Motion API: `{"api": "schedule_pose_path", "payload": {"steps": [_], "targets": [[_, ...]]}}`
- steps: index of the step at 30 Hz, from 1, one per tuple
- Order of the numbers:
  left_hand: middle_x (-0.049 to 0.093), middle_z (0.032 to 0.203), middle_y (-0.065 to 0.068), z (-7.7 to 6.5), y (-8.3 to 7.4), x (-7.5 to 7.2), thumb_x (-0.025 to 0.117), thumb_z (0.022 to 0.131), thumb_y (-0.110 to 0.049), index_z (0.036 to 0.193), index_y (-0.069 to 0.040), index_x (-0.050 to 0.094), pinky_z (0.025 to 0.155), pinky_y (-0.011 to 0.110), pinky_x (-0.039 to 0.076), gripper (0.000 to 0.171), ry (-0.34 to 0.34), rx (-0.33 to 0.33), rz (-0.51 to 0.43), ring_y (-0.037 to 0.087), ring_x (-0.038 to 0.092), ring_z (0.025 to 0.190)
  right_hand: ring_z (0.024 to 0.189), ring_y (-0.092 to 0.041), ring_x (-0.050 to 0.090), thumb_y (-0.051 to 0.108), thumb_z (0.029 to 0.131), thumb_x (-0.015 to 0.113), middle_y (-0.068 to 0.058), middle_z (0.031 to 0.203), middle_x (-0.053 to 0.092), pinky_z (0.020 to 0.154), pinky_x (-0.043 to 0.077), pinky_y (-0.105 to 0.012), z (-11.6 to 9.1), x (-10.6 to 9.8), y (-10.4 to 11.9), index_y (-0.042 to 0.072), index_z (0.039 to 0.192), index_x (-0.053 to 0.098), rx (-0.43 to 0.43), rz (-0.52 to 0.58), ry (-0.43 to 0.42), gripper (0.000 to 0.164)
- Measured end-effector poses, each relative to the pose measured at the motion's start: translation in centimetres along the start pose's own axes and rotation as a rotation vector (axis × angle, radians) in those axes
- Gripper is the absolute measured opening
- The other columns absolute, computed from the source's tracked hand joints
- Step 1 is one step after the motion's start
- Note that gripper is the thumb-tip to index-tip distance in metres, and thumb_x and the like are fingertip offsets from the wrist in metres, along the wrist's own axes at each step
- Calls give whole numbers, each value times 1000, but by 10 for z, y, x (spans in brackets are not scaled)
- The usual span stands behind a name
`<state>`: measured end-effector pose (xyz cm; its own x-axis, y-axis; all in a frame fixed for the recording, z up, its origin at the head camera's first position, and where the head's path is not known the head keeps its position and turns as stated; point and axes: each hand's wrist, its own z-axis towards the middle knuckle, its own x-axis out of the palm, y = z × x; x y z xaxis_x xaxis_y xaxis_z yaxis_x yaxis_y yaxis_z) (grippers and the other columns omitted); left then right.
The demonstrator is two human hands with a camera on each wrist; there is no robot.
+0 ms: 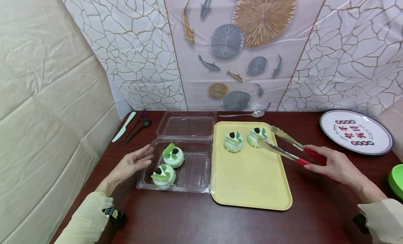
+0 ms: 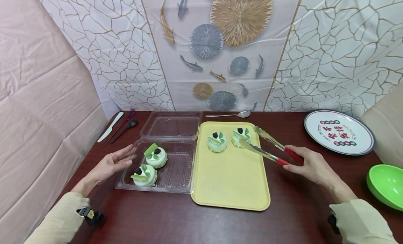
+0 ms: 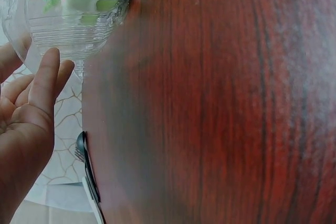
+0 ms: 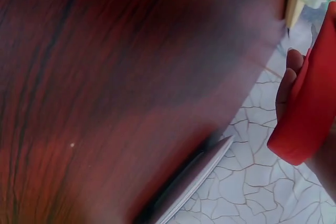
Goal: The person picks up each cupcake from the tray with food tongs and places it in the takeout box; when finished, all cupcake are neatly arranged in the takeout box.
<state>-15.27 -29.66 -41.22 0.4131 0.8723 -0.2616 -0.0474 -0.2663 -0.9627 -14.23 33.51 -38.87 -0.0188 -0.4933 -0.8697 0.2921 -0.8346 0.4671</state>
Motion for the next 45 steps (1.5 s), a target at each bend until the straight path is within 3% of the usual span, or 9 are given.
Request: {"api": "schedule_pose_path", "payload": {"steps": [6,14,22,33,45], "targets": [[17,158,31,-1,0,0,55,100,-10,155,4,9,92,9,45,73,-3,-13,-7,-10,49,122,82,12,42,23,74,86,-24,110,67,66,33,-4,6,6,-7,-1,125,62,-47,-20,17,61],[18,158,30,0,0,0,56,99,-10,155,4,10,92,10,46,73,-3,-14,-4,-12,48,121,88,15,43,23,73,87,-21,109,68,71,36,-4,17,13,-11,0,123,64,-94,-36,21,60],[18,158,30,0,0,0,56,99,-10,155,4,10,92,10,46,74,-10,-22,-11,-9,49,122,80,6,47,13,69,87,-13,97,68,67,35,-7,23,18,-12,-1,118,65,-170,-34,-30,55],[19,158,29,0,-1,0,56,100,-12,155,3,10,93,10,45,74,-12,-27,-1,-2,48,128,76,6,43,14,73,85,-14,98,66,62,39,-16,24,18,-11,-1,120,65,-127,-34,-4,53],[19,158,29,1,0,-1,56,99,-9,155,4,10,93,11,46,74,-6,-27,-22,-3,48,128,74,5,42,13,72,86,-16,99,68,60,34,-12,14,15,-11,-1,120,65,-139,-43,-59,54]]}}
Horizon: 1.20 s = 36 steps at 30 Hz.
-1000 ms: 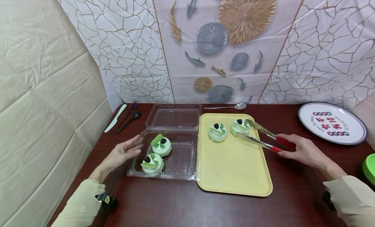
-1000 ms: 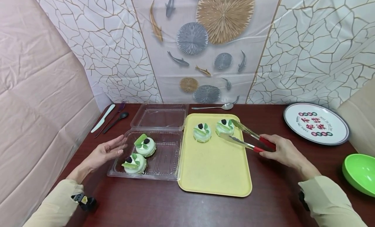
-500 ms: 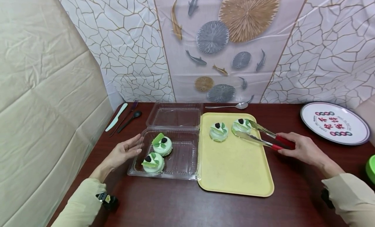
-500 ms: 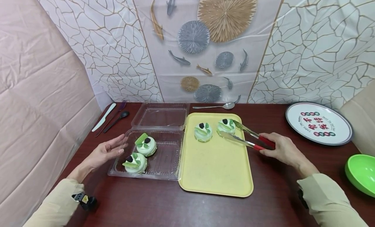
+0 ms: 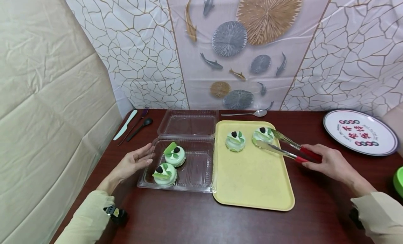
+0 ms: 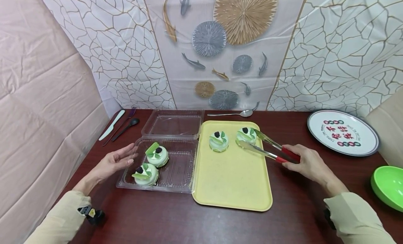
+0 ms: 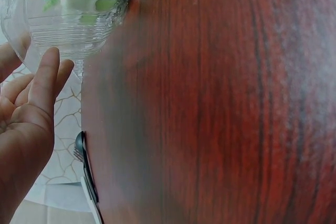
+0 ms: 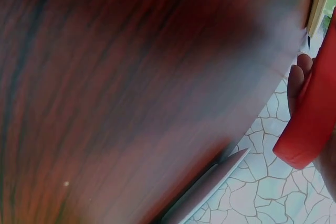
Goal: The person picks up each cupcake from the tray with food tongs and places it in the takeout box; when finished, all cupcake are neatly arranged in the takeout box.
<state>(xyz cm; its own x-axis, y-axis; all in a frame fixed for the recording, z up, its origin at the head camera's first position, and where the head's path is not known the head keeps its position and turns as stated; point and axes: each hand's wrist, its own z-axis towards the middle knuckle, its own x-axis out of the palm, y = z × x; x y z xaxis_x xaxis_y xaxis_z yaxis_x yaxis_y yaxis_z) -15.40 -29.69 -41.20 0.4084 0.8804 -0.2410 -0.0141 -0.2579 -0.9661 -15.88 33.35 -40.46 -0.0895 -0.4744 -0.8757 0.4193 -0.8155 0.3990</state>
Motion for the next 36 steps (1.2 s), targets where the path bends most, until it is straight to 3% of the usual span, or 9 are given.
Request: {"api": "schedule_pose_path", "payload": {"steps": [9,15,19,23,26,29,33,36], "targets": [[19,158,30,0,1,-1,56,99,-9,155,4,10,93,11,46,74,-1,1,9,1,47,131,75,7,40,7,69,86,-16,97,68,62,32,-8,1,-9,8,0,117,67,-24,6,-97,53],[19,158,29,0,-1,-1,57,99,-10,155,3,10,93,11,46,74,-1,-3,9,-2,48,128,62,5,42,3,67,86,-4,95,61,55,34,-12,15,-12,43,4,120,67,-104,86,-112,56],[19,159,28,0,-1,-2,56,99,-10,156,3,10,93,11,46,74,-3,-8,19,10,44,135,64,4,46,0,67,85,-2,97,63,54,38,-12,30,-8,75,6,121,67,-211,162,-59,57],[19,159,28,1,-1,-2,56,99,-10,156,3,10,93,11,46,74,-5,-12,22,19,41,138,79,3,53,3,68,85,-2,103,68,63,43,-11,45,5,105,7,121,67,-338,225,21,56],[19,159,28,1,0,-1,56,99,-10,156,3,10,93,11,46,74,-7,-15,20,15,43,137,90,1,58,5,72,84,-2,106,70,72,48,-14,57,15,123,6,123,67,-417,266,113,54],[20,159,28,1,0,-1,56,99,-9,156,3,10,92,11,47,74,-8,-13,16,13,44,136,89,-4,61,6,76,80,-2,108,69,75,52,-21,69,26,138,4,124,66,-450,290,225,50],[20,158,28,1,0,0,56,99,-8,155,3,10,92,11,47,74,-8,-9,12,14,43,137,97,-15,65,9,77,77,-8,116,69,82,54,-31,82,38,151,4,124,66,-474,238,321,49],[19,158,29,1,1,0,56,99,-8,155,4,10,92,11,47,74,-8,-4,3,7,45,134,102,-19,65,11,76,77,-9,118,69,85,53,-34,91,44,157,4,123,67,-496,206,369,48]]}}
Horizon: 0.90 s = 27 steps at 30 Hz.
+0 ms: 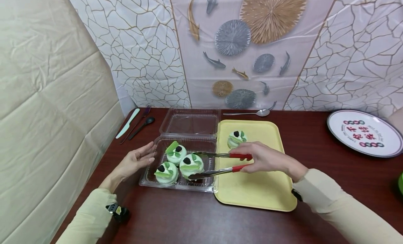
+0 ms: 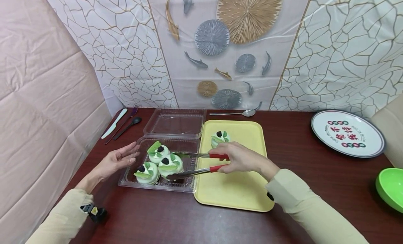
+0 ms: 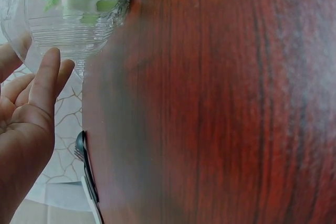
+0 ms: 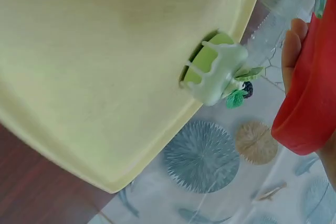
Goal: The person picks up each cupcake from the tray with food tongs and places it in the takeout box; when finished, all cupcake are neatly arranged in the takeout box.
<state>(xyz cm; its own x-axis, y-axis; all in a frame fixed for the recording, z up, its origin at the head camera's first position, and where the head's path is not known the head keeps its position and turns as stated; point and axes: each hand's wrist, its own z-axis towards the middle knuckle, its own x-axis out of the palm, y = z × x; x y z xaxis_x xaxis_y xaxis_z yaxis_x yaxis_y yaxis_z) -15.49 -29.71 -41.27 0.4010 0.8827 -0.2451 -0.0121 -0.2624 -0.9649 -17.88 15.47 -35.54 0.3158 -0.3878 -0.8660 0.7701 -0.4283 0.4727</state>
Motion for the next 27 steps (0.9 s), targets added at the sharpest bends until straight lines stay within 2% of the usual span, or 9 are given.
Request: {"api": "schedule_pose_path", "payload": {"steps": [4,7,15,21,27], "targets": [[18,157,31,0,1,0,56,99,-7,155,5,9,92,11,47,74,3,12,-12,-6,48,126,93,-15,62,11,76,77,-5,112,71,80,51,-30,12,0,0,2,121,67,-27,1,50,46],[17,157,32,0,1,1,56,99,-6,154,6,9,92,11,47,74,3,15,-16,-10,49,122,85,-12,57,10,75,76,-4,107,70,74,48,-25,19,-1,2,2,119,68,-47,-1,82,45],[18,158,29,-1,-1,1,56,99,-8,155,4,10,92,11,47,74,0,1,-16,-7,49,124,72,-5,42,9,73,75,3,84,58,62,38,-19,33,-8,9,4,117,69,-46,-16,165,45],[18,158,29,-1,1,0,56,99,-8,155,4,10,93,11,46,74,9,7,-22,-7,49,124,72,-7,43,7,71,74,4,82,58,62,37,-19,37,-11,14,4,116,70,-31,-44,202,45],[16,158,29,0,0,1,58,98,-9,155,3,8,93,10,46,76,9,-4,-38,-11,50,121,73,-7,44,8,70,72,1,87,63,64,38,-20,39,-12,18,4,117,70,7,-82,212,47]]}}
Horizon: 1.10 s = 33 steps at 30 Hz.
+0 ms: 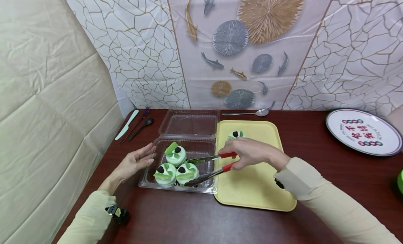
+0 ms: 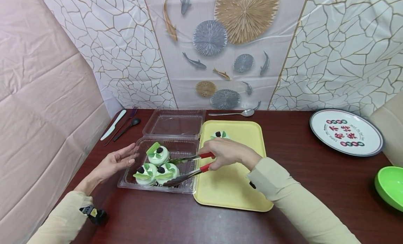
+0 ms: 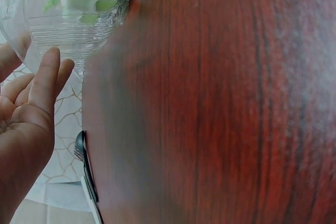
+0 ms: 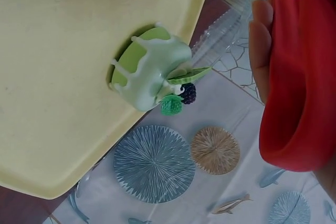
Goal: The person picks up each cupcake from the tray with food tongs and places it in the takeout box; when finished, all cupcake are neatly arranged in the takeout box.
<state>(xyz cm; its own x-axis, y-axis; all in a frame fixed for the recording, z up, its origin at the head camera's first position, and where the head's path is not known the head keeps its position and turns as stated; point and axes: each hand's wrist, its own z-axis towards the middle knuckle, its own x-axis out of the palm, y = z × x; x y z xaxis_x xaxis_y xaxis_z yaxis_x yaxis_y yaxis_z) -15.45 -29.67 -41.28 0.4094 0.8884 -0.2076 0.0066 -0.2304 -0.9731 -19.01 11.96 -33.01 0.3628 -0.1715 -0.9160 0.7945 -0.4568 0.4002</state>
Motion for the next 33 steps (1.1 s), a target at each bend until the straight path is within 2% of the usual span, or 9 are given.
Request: {"api": "schedule_pose_path", "payload": {"steps": [10,19,26,29,33], "targets": [[18,158,29,-1,0,1,57,99,-10,155,4,9,93,9,45,76,-12,0,18,-10,49,122,70,-6,43,11,68,72,5,81,59,61,37,-20,3,-3,6,9,114,71,28,-56,16,46],[18,158,30,-1,-2,1,57,99,-10,155,4,9,93,10,45,75,-10,4,25,-9,49,123,71,-7,45,11,69,72,2,89,65,62,39,-21,2,-7,9,8,117,71,63,-52,35,48],[18,158,30,0,-1,1,57,98,-9,155,4,9,93,10,45,76,-10,1,18,-10,49,122,72,-7,45,12,69,72,0,87,64,64,39,-21,-1,-7,5,5,116,70,38,-41,32,47],[18,158,30,0,0,2,57,99,-9,155,4,9,93,10,45,75,-11,3,20,-10,50,121,81,-12,55,12,70,71,-2,96,68,72,47,-27,-6,-7,0,3,116,70,21,-30,17,47],[19,157,31,0,0,2,57,99,-9,155,4,9,92,9,45,75,-15,8,28,-10,50,121,106,-22,64,13,73,72,-6,116,70,89,52,-38,-18,-8,-6,3,120,68,10,-5,-26,48]]}}
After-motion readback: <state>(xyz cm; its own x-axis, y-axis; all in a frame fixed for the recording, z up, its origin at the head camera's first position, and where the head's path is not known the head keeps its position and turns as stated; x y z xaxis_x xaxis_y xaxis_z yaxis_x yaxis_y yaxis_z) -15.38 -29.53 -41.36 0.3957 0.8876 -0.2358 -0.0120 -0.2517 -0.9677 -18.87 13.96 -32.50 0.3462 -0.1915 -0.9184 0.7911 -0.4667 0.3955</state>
